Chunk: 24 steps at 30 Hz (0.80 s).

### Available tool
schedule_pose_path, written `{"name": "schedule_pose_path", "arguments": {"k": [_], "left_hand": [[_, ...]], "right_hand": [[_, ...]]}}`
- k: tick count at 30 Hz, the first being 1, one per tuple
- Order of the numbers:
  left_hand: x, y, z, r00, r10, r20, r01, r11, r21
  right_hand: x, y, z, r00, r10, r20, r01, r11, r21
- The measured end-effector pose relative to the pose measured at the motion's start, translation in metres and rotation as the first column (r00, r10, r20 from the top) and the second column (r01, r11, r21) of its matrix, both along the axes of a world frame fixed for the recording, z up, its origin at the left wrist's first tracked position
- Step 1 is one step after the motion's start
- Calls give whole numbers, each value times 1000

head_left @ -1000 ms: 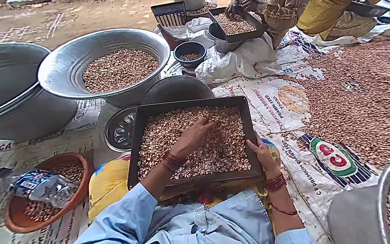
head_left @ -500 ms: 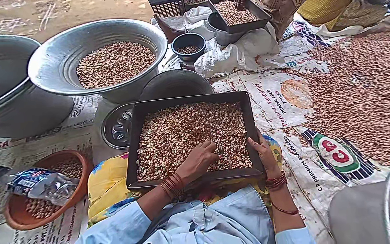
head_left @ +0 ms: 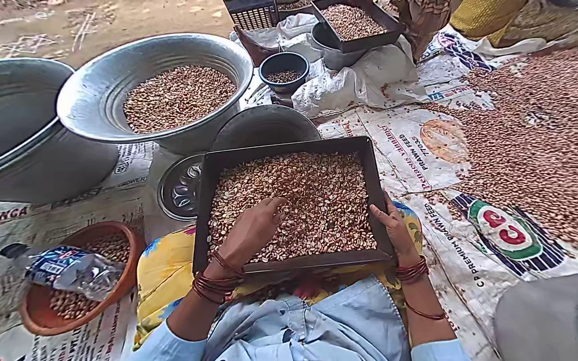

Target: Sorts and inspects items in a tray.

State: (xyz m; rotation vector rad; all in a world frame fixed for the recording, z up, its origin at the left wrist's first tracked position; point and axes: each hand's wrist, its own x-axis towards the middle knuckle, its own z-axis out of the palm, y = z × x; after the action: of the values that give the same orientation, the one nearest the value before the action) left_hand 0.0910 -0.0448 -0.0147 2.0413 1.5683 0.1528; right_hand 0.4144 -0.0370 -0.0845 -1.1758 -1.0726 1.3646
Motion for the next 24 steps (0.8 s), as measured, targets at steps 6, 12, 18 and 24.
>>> {"name": "schedule_pose_path", "arguments": {"k": [6, 12, 18, 24], "left_hand": [[70, 6, -37, 941, 24, 337, 77, 956, -283], [64, 27, -22, 730, 112, 674, -201, 978, 55], [43, 5, -40, 952, -88, 294, 5, 963, 270], [60, -1, -57, 953, -236, 190, 152, 914, 375]], "right_hand": [[1, 1, -2, 1000, -4, 31, 4, 1000, 6], [2, -3, -4, 1000, -3, 7, 3, 999, 33], [1, 2, -4, 1000, 2, -5, -1, 1000, 28], [2, 0, -5, 1000, 0, -5, 0, 999, 34]]}}
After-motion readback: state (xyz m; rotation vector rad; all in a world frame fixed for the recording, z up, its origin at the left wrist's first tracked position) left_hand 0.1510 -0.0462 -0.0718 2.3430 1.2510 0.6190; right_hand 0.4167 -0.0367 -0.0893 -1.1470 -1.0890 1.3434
